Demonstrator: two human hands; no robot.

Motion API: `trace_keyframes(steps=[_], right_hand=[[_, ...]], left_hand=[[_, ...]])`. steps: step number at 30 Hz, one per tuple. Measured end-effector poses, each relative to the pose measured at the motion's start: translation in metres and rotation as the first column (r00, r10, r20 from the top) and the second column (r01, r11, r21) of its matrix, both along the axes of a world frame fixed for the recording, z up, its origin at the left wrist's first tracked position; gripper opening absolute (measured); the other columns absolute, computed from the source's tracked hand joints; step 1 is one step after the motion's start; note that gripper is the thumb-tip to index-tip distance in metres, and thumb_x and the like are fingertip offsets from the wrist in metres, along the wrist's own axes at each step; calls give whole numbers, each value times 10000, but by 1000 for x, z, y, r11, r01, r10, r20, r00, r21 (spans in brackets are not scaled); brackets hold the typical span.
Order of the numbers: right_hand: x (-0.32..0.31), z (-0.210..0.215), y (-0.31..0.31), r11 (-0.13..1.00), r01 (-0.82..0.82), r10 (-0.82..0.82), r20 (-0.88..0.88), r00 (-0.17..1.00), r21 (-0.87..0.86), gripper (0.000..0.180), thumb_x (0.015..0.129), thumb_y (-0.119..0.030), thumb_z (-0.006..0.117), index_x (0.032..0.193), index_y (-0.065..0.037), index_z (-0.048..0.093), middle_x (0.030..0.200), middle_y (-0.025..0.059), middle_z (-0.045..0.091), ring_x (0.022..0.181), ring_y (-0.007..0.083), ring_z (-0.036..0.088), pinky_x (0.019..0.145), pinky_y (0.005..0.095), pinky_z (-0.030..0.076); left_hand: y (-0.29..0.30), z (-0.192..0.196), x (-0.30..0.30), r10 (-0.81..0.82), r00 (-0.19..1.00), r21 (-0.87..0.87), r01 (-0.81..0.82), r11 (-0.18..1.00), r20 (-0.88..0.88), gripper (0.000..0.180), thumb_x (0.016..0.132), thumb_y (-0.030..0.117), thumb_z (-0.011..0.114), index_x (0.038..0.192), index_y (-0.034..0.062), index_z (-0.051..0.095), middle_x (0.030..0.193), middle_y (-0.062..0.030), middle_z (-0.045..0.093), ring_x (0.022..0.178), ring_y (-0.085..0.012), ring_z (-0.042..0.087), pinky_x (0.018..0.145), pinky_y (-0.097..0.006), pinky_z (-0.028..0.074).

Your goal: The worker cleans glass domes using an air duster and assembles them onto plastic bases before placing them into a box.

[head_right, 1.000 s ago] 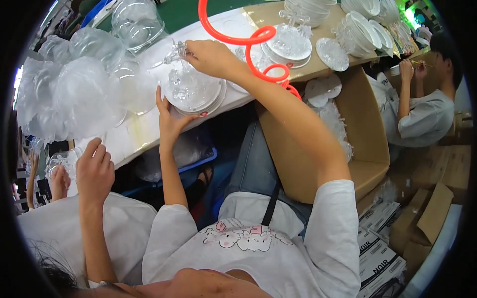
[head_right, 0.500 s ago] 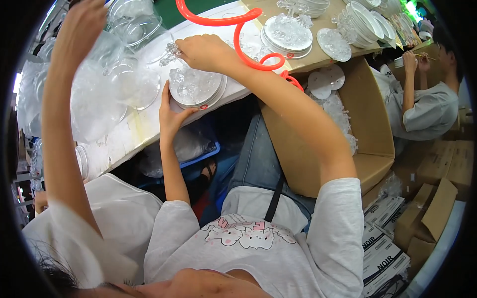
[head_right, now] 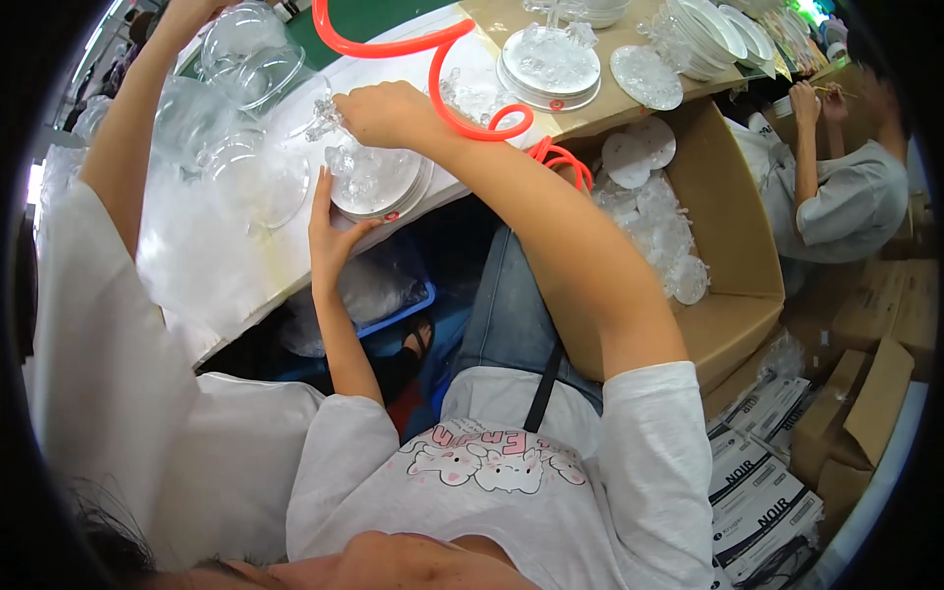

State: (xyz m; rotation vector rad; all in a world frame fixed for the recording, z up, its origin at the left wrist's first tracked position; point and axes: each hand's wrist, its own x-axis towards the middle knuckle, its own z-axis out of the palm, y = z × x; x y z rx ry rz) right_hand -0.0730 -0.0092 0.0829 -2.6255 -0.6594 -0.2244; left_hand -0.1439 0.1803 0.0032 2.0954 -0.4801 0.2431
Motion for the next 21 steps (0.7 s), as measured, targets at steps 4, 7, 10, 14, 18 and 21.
trace_keyframes(steps=[4,7,10,14,18,21], right_hand=[[-12,-7,-4,991,15,-34,142,989,136,402,873,-330,489,1192,-89,441,932,163,604,811,343,606,645,434,500],[-48,-20,-7,950,225,-291,353,889,217,592,829,-290,568,1320,-64,326,1191,253,475,1070,354,512,804,417,478],[-129,-16,-11,951,111,-150,116,982,287,621,789,-202,604,1321,-53,321,1281,226,404,1128,364,461,843,415,464],[-231,-47,-53,959,1,52,-180,982,285,392,815,-233,586,1168,-100,480,1182,116,523,1094,294,511,817,391,490],[-307,-44,-102,952,-20,144,-392,909,304,266,857,-260,536,1083,-121,564,1014,77,610,923,260,589,740,361,495],[-336,-27,-153,952,141,-11,-432,902,271,194,859,-257,527,965,-120,613,879,77,633,818,266,609,683,362,491]], left_hand=[[1,-8,2,-9,1000,-4,9,1000,-2,973,511,132,839,1334,-5,337,1409,-212,286,1279,-292,347,1007,-347,346],[6,-9,3,-20,999,-37,19,999,-37,965,514,125,835,1332,-4,340,1402,-205,305,1273,-290,356,1013,-340,336],[43,-10,12,18,999,83,-14,996,-46,936,545,107,819,1331,-26,328,1399,-194,320,1260,-271,374,1033,-322,306],[27,-4,18,-28,996,-62,22,998,-89,878,620,95,779,1348,-25,303,1391,-188,335,1265,-253,360,1035,-315,294],[13,-12,-16,255,958,184,-276,943,129,699,749,118,671,1332,-42,320,1360,-204,366,1240,-319,375,1036,-339,276],[-18,-15,-62,362,899,120,-398,909,246,564,801,83,602,1300,-42,368,1301,-202,426,1196,-336,414,1014,-366,297]])
